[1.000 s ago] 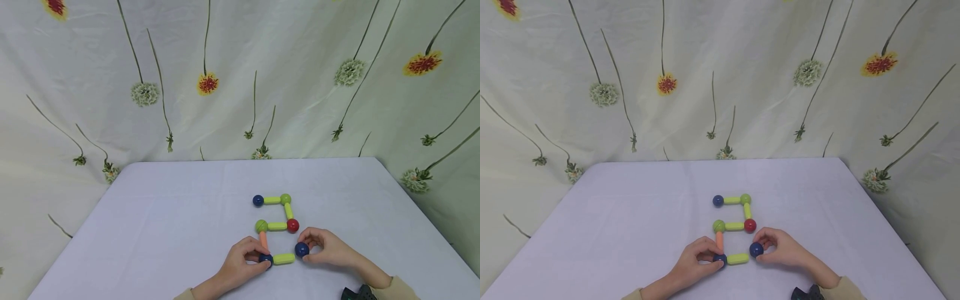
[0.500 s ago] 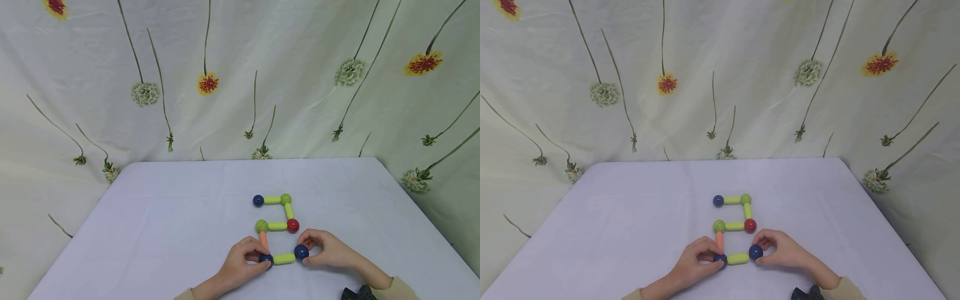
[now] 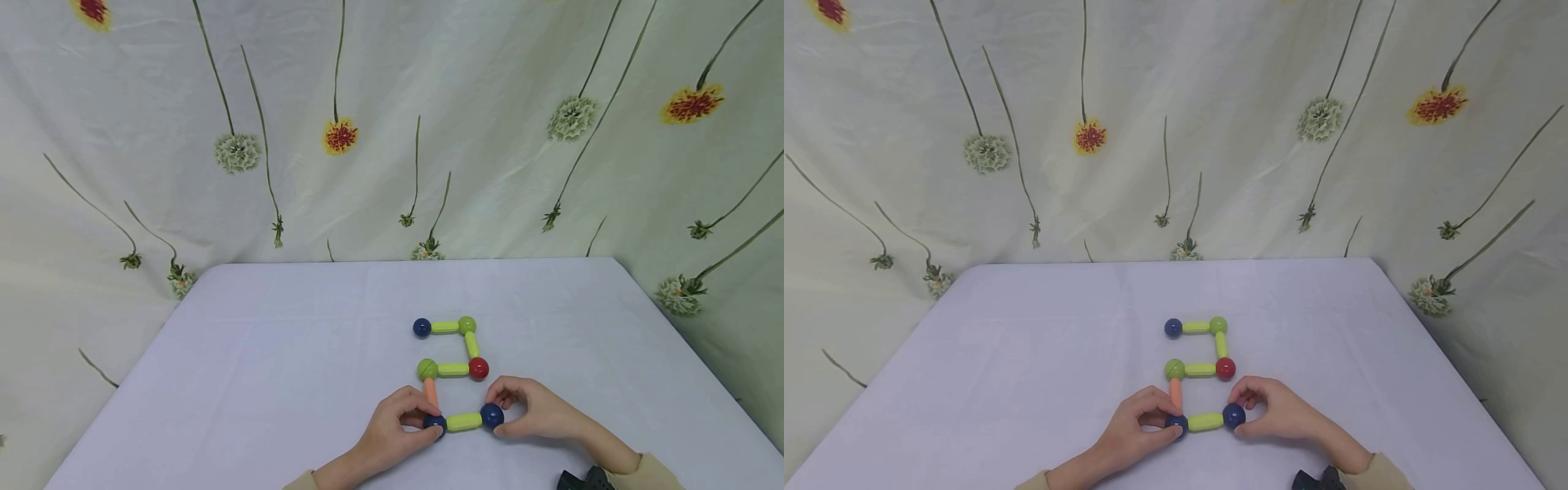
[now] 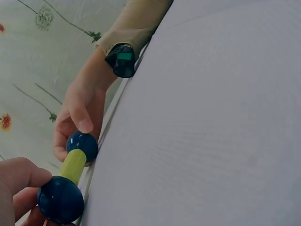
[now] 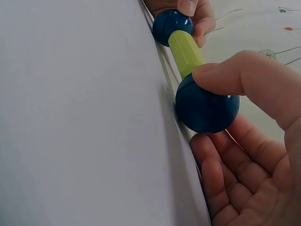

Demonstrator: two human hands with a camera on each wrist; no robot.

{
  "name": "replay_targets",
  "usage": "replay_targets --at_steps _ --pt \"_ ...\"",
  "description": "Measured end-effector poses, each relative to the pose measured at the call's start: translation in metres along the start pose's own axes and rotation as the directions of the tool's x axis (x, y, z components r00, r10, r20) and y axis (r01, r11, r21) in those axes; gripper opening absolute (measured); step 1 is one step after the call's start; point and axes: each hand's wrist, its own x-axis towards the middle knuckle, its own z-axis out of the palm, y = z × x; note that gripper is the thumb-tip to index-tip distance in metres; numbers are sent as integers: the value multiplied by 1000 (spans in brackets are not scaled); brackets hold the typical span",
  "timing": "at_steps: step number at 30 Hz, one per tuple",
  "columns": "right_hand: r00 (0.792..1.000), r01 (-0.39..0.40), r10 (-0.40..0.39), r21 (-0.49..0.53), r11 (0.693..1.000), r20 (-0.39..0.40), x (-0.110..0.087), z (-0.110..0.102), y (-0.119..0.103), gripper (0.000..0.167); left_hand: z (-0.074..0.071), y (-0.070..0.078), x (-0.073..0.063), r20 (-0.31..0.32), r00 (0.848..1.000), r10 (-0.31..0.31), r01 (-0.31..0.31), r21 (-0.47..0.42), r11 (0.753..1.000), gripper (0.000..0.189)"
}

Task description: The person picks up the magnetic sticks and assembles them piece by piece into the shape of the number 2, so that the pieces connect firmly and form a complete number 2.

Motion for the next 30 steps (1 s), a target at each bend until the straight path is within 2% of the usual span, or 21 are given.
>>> replay_targets --at_steps 17,30 --pt "999 11 -11 9 1000 38 -1 -1 -1 31 0 2 1 -1 1000 -3 3 36 999 15" --pt "997 6 -3 -41 999 80 -2 -5 -3 31 -1 -1 2 7 1000 -5 4 57 998 17"
